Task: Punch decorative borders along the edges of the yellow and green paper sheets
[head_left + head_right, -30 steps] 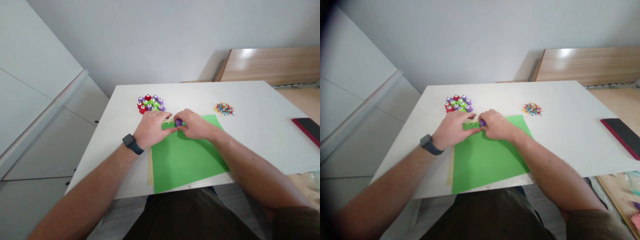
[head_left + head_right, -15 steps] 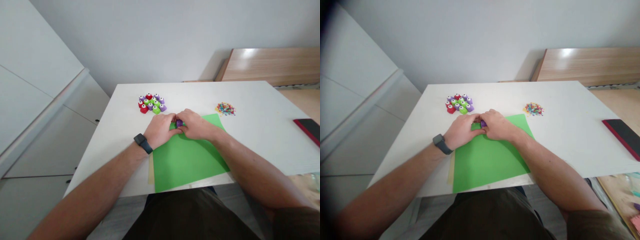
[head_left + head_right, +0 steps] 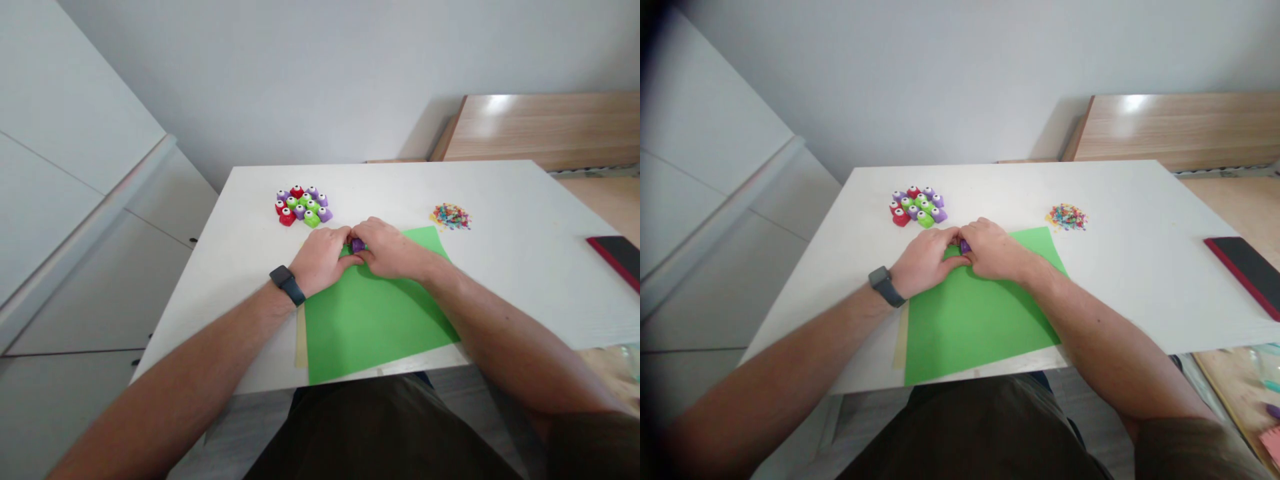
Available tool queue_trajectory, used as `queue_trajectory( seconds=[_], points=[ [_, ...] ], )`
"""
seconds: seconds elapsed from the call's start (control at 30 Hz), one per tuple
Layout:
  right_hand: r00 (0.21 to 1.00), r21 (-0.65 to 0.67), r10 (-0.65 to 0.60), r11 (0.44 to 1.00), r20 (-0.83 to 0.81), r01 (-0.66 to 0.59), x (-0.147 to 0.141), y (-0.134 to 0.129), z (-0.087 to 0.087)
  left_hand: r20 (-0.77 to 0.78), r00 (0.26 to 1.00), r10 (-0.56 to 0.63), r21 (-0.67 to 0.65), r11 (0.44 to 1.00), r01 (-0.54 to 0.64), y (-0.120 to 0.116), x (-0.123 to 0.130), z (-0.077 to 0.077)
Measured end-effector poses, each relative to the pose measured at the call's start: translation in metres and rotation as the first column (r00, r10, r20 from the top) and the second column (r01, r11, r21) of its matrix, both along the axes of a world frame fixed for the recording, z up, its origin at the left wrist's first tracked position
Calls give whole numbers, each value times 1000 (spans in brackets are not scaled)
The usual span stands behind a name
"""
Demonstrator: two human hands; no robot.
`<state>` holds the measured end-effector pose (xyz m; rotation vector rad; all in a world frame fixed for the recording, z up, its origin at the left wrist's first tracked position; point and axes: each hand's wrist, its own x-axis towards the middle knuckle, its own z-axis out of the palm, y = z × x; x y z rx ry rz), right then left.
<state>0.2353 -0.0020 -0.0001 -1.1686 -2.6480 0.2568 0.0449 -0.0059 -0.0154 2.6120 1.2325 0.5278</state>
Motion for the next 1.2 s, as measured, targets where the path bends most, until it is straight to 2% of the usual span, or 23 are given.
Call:
queue_trajectory(
  seconds=[0.3,0.53,0.83,1.2],
  points=[
    [999,-57,0,998,-45,-2,2,-2,1,78,997,16,-43,999,-13,2,-5,1],
    [994,-78,-34,997,-103,26,11,2,3,69,997,35,-38,999,-33,3,-14,-5],
    [996,-145,-73,987,-57,64,17,4,9,106,992,61,-56,997,-56,3,-15,-8],
    [997,-132,-62,990,-50,55,15,3,7,130,989,70,-62,996,-62,4,-15,-10]
  ],
)
